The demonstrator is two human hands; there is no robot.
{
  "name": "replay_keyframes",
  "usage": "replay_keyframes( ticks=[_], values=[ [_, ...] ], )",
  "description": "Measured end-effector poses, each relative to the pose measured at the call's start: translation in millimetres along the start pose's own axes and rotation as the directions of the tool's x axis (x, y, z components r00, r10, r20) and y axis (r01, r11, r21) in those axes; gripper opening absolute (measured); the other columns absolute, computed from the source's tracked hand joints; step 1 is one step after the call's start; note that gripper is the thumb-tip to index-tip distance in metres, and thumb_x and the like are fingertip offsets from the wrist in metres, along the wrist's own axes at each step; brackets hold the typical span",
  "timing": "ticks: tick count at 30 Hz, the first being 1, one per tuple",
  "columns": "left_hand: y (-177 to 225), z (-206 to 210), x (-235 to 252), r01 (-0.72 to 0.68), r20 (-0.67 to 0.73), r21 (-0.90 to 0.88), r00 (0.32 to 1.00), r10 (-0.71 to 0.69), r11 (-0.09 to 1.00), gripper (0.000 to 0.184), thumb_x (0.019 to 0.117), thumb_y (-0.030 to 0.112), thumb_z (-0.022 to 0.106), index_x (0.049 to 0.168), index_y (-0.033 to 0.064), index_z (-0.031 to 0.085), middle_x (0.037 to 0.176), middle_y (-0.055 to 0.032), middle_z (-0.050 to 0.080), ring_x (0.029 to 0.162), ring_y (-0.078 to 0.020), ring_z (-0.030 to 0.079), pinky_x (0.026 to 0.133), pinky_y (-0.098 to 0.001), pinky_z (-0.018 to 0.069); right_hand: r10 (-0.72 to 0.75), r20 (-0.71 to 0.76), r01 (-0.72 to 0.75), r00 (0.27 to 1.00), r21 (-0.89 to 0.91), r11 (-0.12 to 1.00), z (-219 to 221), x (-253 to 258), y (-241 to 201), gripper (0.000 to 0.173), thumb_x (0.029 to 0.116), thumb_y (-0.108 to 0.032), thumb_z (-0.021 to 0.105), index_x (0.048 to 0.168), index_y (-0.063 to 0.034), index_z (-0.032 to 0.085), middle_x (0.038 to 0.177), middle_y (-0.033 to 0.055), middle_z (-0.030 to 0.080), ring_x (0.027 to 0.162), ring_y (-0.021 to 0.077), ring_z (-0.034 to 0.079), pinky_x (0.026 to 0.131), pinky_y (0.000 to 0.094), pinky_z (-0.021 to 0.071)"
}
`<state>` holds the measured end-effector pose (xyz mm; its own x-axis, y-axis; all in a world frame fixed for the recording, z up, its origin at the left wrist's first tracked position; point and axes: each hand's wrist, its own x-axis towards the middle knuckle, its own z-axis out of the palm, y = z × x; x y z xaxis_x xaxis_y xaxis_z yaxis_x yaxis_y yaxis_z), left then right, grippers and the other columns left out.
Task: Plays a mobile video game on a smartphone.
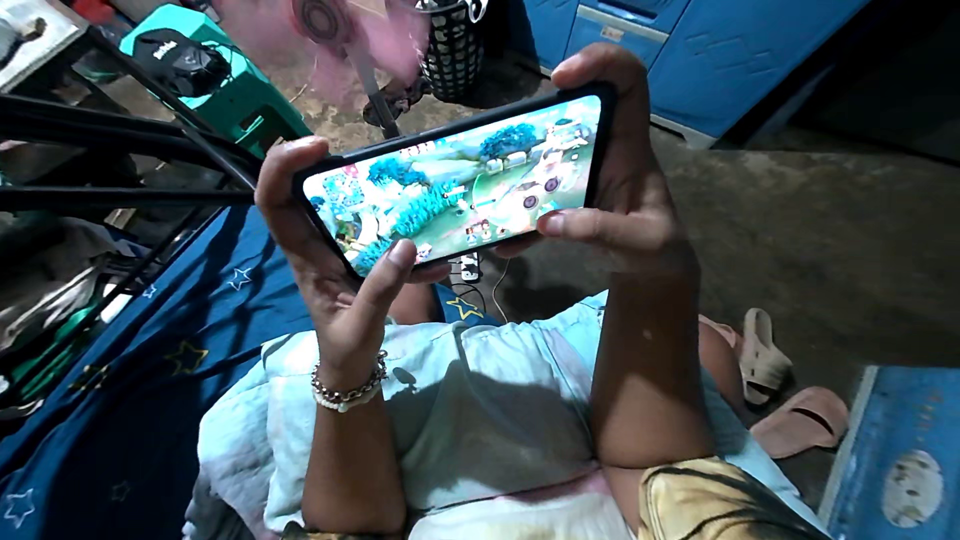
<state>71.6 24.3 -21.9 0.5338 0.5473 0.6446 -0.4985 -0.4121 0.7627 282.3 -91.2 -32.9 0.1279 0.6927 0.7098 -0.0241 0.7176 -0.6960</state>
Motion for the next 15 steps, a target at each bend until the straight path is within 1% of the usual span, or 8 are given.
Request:
replay_keyframes(
  ticks=[2,4,6,8,9,12,14,15],
  values=[
    [-0.2,-2.4,-0.2,0.034,0.023,-0.023,0.999,-0.034,0.999,0.081,0.0846,0.021,0.08,0.147,0.0246,0.029,0.14,0.0046,0.047,0.123,-0.014,0.058,0.09,-0.0335,0.0613,-0.015,0.003,0.015,1.0,0.013,1.0,-1.8,-0.8,0.8,0.074,0.0811,-0.003,0.07,0.144,-0.0128,0.031,0.131,-0.0002,0.054,0.113,0.0143,0.064,0.084,0.0339,0.0638],
    [-0.7,-2.8,-0.6,0.047,0.037,-0.049,0.998,-0.045,0.998,0.081,0.0843,0.017,0.079,0.148,0.0243,0.029,0.14,0.0031,0.048,0.122,-0.0153,0.059,0.087,-0.0345,0.0629,0.001,-0.009,-0.001,1.0,0.054,0.999,-2.3,-0.9,1.0,0.075,0.0803,-0.003,0.071,0.144,-0.0143,0.032,0.13,0.0001,0.055,0.112,0.0152,0.065,0.08,0.0343,0.0651],
    [-1.4,-3.4,-0.7,0.043,0.064,-0.076,0.997,-0.038,0.996,0.08,0.0844,0.01,0.076,0.148,0.0239,0.029,0.14,0.003,0.047,0.123,-0.0148,0.059,0.089,-0.0342,0.0621,0.021,-0.013,-0.02,1.0,0.087,0.996,-2.8,-1.1,0.0,0.076,0.0794,-0.003,0.072,0.143,-0.0155,0.033,0.129,0.0009,0.056,0.109,0.0164,0.067,0.075,0.0348,0.0659],
    [-2.2,-3.9,-0.4,0.031,0.083,-0.072,0.996,-0.025,0.997,0.082,0.0828,0.004,0.075,0.148,0.0232,0.029,0.141,0.0039,0.047,0.124,-0.0136,0.058,0.093,-0.0327,0.06,0.034,-0.006,-0.034,0.999,0.092,0.995,-3.8,-2.2,-1.0,0.077,0.0805,-0.002,0.071,0.145,-0.0152,0.031,0.13,0.0007,0.055,0.112,0.0162,0.065,0.08,0.0348,0.0651],
    [-2.2,-4.0,-0.4,0.032,0.087,-0.072,0.996,-0.025,0.997,0.083,0.0822,0.003,0.075,0.148,0.0232,0.029,0.141,0.0043,0.047,0.124,-0.0134,0.058,0.094,-0.0327,0.0594,0.04,-0.013,-0.039,0.999,0.1,0.994,-4.0,-2.2,-1.3,0.077,0.081,-0.002,0.071,0.145,-0.0153,0.031,0.13,0.001,0.055,0.112,0.0166,0.066,0.079,0.0355,0.0657],
    [-2.7,-5.5,-1.1,0.066,0.109,-0.128,0.993,-0.052,0.99,0.083,0.0821,0.0,0.074,0.148,0.0244,0.03,0.141,0.0027,0.048,0.122,-0.0152,0.059,0.091,-0.0356,0.0618,0.057,-0.027,-0.054,0.998,0.1,0.994,-5.4,-3.1,-2.2,0.077,0.08,0.0,0.068,0.145,-0.0153,0.031,0.13,0.0022,0.056,0.11,0.0185,0.066,0.073,0.0364,0.0661],
    [-3.0,-6.1,-1.2,0.072,0.132,-0.152,0.99,-0.052,0.986,0.082,0.0824,-0.001,0.071,0.149,0.0243,0.03,0.141,0.0028,0.048,0.123,-0.0146,0.058,0.093,-0.035,0.0603,0.071,-0.036,-0.066,0.997,0.113,0.991,-6.3,-4.0,-3.2,0.077,0.0799,0.0,0.068,0.146,-0.0168,0.032,0.13,0.0024,0.056,0.11,0.0195,0.067,0.068,0.0369,0.0666],
    [-3.1,-5.9,-1.1,0.071,0.14,-0.156,0.989,-0.049,0.985,0.082,0.0824,-0.001,0.07,0.15,0.0241,0.03,0.142,0.0033,0.048,0.124,-0.0141,0.057,0.095,-0.0342,0.0587,0.077,-0.031,-0.073,0.997,0.12,0.99,-7.3,-4.5,-3.8,0.077,0.0811,0.0,0.069,0.146,-0.0174,0.031,0.13,0.0019,0.056,0.11,0.0191,0.067,0.07,0.0367,0.0667]
  ],
)
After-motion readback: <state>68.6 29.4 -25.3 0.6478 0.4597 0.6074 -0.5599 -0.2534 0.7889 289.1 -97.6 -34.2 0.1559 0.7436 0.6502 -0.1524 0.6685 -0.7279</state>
